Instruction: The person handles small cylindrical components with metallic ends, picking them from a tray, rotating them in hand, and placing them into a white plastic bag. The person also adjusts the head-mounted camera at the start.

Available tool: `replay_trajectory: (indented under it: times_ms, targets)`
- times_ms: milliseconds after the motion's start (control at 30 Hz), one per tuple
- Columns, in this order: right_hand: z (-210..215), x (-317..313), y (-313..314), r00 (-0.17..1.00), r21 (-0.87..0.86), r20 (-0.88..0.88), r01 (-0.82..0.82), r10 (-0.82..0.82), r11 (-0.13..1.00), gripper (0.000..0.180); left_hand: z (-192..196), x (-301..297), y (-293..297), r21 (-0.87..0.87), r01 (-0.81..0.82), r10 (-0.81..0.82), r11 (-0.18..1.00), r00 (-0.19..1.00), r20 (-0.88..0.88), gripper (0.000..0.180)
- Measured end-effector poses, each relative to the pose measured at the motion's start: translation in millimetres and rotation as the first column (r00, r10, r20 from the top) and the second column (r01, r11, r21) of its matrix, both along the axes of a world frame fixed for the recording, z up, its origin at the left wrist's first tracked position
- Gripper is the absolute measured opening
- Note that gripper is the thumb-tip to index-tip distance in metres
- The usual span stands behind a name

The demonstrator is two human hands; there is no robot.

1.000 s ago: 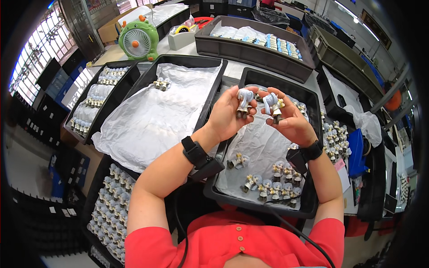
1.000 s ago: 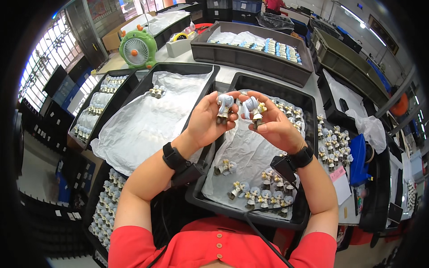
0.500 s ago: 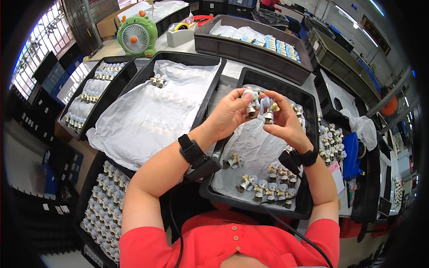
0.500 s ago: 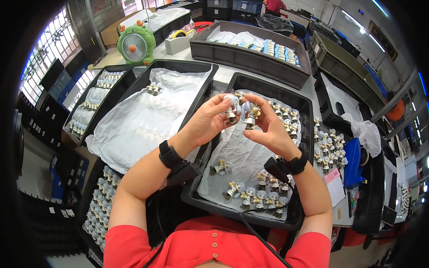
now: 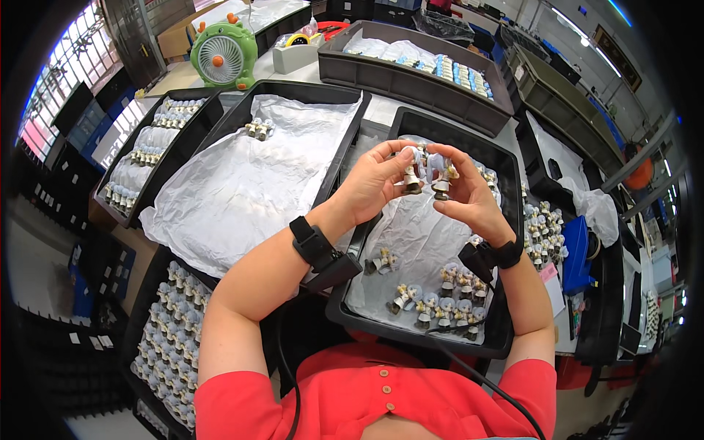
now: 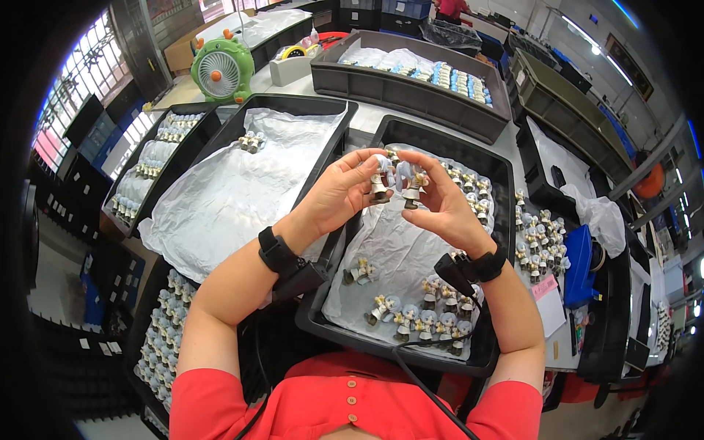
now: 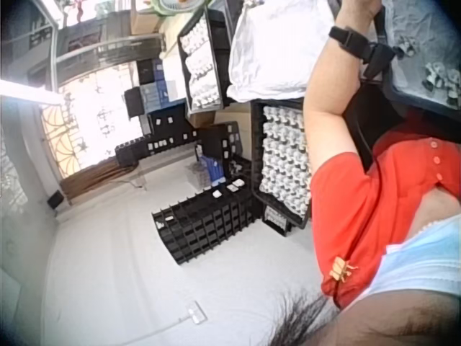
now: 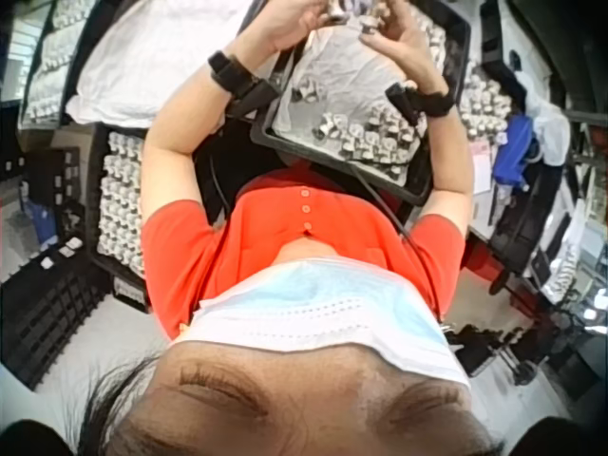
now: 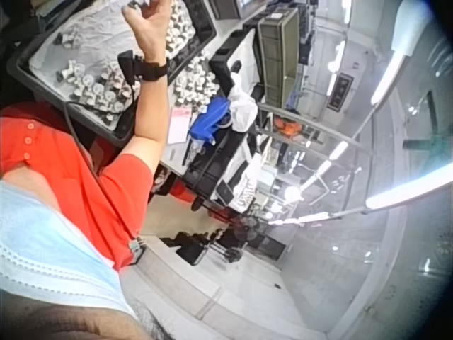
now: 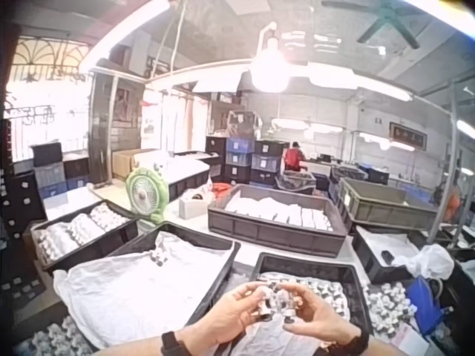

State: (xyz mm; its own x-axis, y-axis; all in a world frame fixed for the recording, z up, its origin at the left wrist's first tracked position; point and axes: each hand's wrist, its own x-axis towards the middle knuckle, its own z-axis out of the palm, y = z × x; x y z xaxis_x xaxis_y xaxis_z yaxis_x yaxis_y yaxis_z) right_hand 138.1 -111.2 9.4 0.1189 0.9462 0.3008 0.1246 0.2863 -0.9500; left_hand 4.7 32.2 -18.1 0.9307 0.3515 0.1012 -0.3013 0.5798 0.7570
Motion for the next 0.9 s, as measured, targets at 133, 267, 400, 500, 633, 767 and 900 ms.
replay_trajectory:
  times_ms: [133,267,400,500,633,767,900]
  targets:
    - [0.4,-0.4,0.4,1.000,0.029,0.007,-0.013,0.013,0.999,0.069,4.5,-1.6,-0.8,0.006,-0.007,0.007,1.000,1.000,0.010,0.030]
    - [-3.0,-3.2,1.7,0.996,0.111,0.082,0.016,-0.025,0.994,0.066,5.6,-2.0,0.0,-0.011,-0.005,0.005,1.000,1.000,0.016,0.029]
    - [-5.2,-2.7,0.5,0.991,0.141,0.123,0.040,-0.058,0.989,0.066,3.3,-1.7,-0.3,-0.003,0.010,-0.011,1.000,0.999,-0.034,0.029]
    - [-1.4,1.8,0.8,0.992,0.101,0.119,0.016,-0.028,0.995,0.067,5.1,-3.5,-3.3,0.045,0.062,-0.056,0.997,0.990,-0.126,0.031]
    - [-2.4,4.2,2.5,0.998,0.065,0.003,-0.070,0.070,0.995,0.068,3.2,-3.4,-3.3,0.074,0.144,-0.130,0.987,0.977,-0.171,0.034]
    - [-3.8,7.9,2.4,0.990,0.041,-0.107,-0.090,0.094,0.995,0.071,6.1,-4.2,-4.6,0.076,0.124,-0.109,0.989,0.979,-0.170,0.039]
    - [-0.5,7.4,1.5,0.978,0.029,-0.176,-0.106,0.110,0.994,0.072,8.3,-3.9,-5.5,0.066,0.113,-0.102,0.991,0.983,-0.154,0.041]
